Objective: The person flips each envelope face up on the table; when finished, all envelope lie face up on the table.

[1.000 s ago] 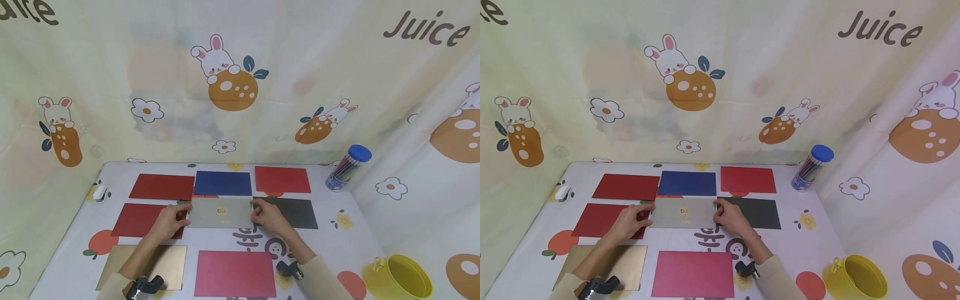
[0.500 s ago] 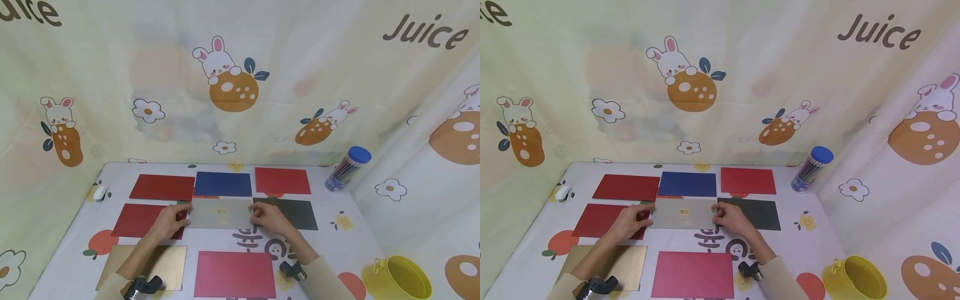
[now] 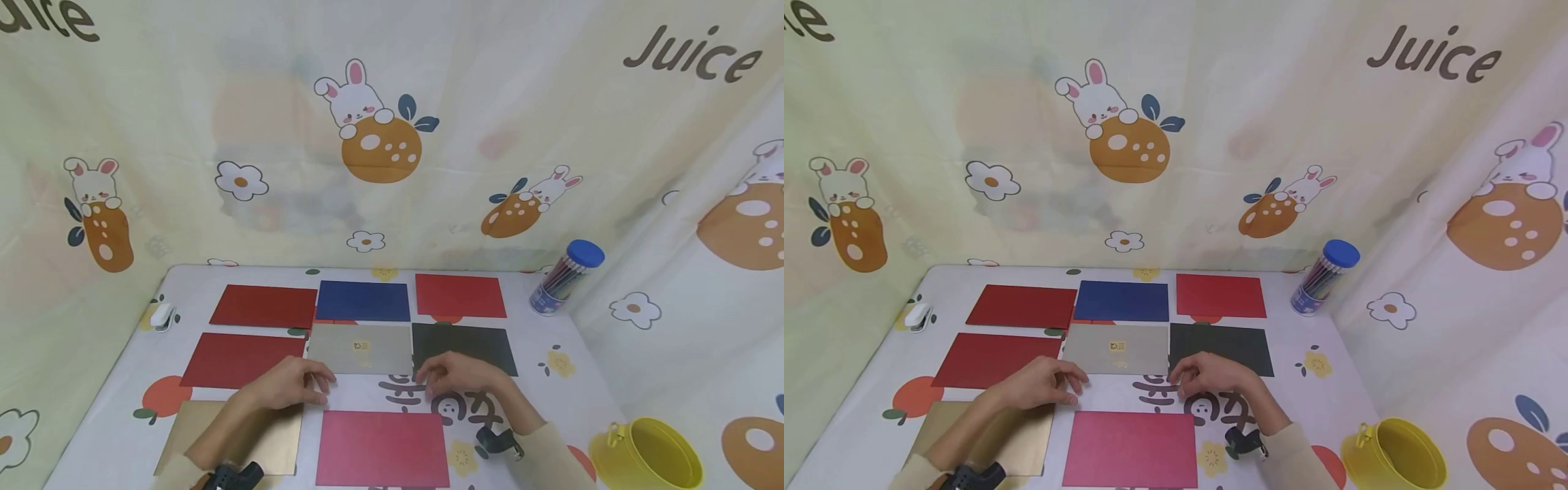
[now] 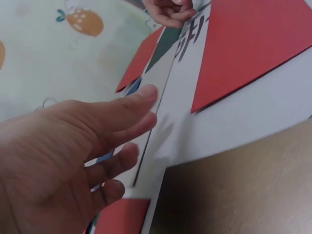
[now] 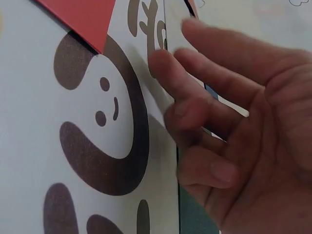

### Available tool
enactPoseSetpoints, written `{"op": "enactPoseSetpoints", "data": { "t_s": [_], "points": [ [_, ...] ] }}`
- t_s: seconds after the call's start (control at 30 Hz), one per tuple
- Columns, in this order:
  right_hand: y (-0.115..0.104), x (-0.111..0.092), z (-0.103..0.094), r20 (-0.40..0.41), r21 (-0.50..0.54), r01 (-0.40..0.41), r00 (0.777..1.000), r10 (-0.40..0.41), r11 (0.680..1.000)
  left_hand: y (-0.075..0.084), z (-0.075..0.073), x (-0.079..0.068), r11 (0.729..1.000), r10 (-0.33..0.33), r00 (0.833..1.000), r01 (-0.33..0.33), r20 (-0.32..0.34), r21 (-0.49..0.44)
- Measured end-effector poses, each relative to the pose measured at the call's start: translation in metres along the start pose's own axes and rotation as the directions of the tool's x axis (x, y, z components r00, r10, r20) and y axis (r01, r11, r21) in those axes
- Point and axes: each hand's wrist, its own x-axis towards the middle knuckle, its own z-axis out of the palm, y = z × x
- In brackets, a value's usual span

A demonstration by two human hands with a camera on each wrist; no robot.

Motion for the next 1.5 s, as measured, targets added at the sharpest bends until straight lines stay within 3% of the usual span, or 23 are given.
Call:
{"op": "enactPoseSetpoints", "data": {
  "t_s": [0.23, 0.43, 0.63, 0.8, 1.0, 1.2, 1.5],
  "points": [
    [-0.002, 0.0, 0.002, 0.147, 0.023, 0.011, 0.989, -0.014, 1.0, 0.011, 0.011, 0.002, 0.995, -0.056, 0.996, 0.05, 0.07, 0.081],
    [-0.001, 0.001, 0.003, 0.187, 0.019, -0.003, 0.982, -0.001, 1.0, 0.014, 0.02, 0.002, 0.964, -0.067, 0.993, 0.04, 0.094, 0.265],
    [-0.001, 0.003, 0.003, 0.215, 0.033, 0.016, 0.976, -0.023, 0.999, 0.009, 0.025, 0.004, 0.955, -0.031, 0.996, 0.006, 0.08, 0.295],
    [-0.003, 0.004, 0.002, 0.225, 0.049, 0.02, 0.974, -0.03, 0.999, 0.007, 0.025, 0.005, 0.961, -0.015, 0.995, -0.013, 0.099, 0.275],
    [-0.006, 0.004, 0.003, 0.223, 0.015, 0.026, 0.974, -0.029, 1.0, 0.01, 0.021, 0.004, 0.973, -0.064, 0.989, 0.032, 0.135, 0.227],
    [-0.007, 0.004, 0.003, 0.225, 0.032, 0.033, 0.974, -0.039, 0.999, 0.008, 0.016, 0.002, 0.99, -0.103, 0.982, 0.085, 0.161, 0.115],
    [-0.008, 0.006, 0.003, 0.196, 0.091, 0.034, 0.979, -0.052, 0.995, 0.003, 0.007, -0.001, 0.996, -0.087, 0.985, 0.09, 0.151, -0.018]
  ]
}}
